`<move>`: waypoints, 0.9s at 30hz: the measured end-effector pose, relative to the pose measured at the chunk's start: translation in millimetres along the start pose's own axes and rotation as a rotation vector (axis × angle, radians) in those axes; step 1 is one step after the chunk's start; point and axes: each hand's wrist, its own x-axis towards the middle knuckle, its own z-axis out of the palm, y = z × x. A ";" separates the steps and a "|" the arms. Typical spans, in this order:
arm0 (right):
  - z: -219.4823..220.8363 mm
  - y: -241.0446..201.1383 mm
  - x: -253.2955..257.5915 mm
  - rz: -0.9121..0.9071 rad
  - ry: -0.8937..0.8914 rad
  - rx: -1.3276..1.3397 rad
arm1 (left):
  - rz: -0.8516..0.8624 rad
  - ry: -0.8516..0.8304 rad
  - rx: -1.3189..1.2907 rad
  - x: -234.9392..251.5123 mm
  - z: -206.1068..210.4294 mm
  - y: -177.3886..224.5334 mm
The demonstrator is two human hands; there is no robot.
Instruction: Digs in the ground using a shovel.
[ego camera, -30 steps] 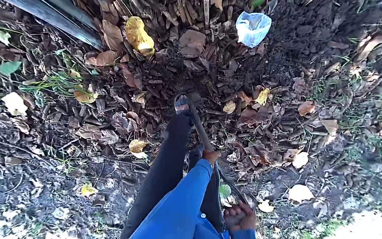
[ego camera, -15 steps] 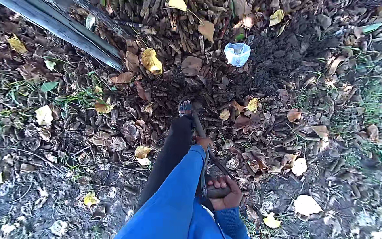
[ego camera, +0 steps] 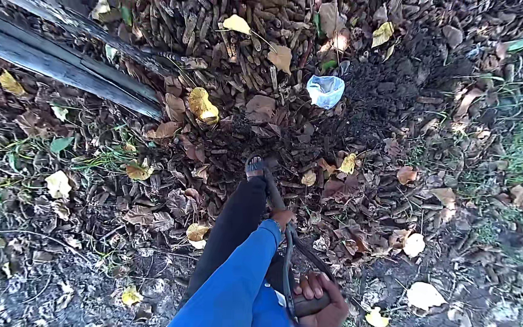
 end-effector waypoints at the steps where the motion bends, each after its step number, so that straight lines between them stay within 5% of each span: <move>1: 9.6 -2.3 13.2 -0.032 -0.009 0.000 | -0.003 -0.004 0.005 2.3 0.6 14.1; 5: 45.0 -48.2 86.1 -0.172 -0.177 -0.123 | 0.057 -0.034 -0.125 6.1 27.1 79.0; 9: 43.9 -94.8 108.6 -0.167 -0.231 -0.210 | 0.152 -0.185 -0.375 7.7 48.4 73.3; 14: -146.3 -150.4 84.6 -0.116 -0.082 -0.313 | 0.139 -0.298 -0.174 25.8 40.2 -72.8; 19: -287.9 -112.0 66.7 -0.184 0.583 -0.516 | 0.069 -0.229 0.130 11.8 34.1 -153.2; 23: -226.3 -41.6 37.4 -0.146 0.676 -0.389 | 0.110 -0.142 0.281 -10.7 18.2 -117.1; 27: -97.3 3.3 19.3 -0.101 0.297 -0.103 | 0.071 -0.116 0.035 -9.7 18.2 -84.5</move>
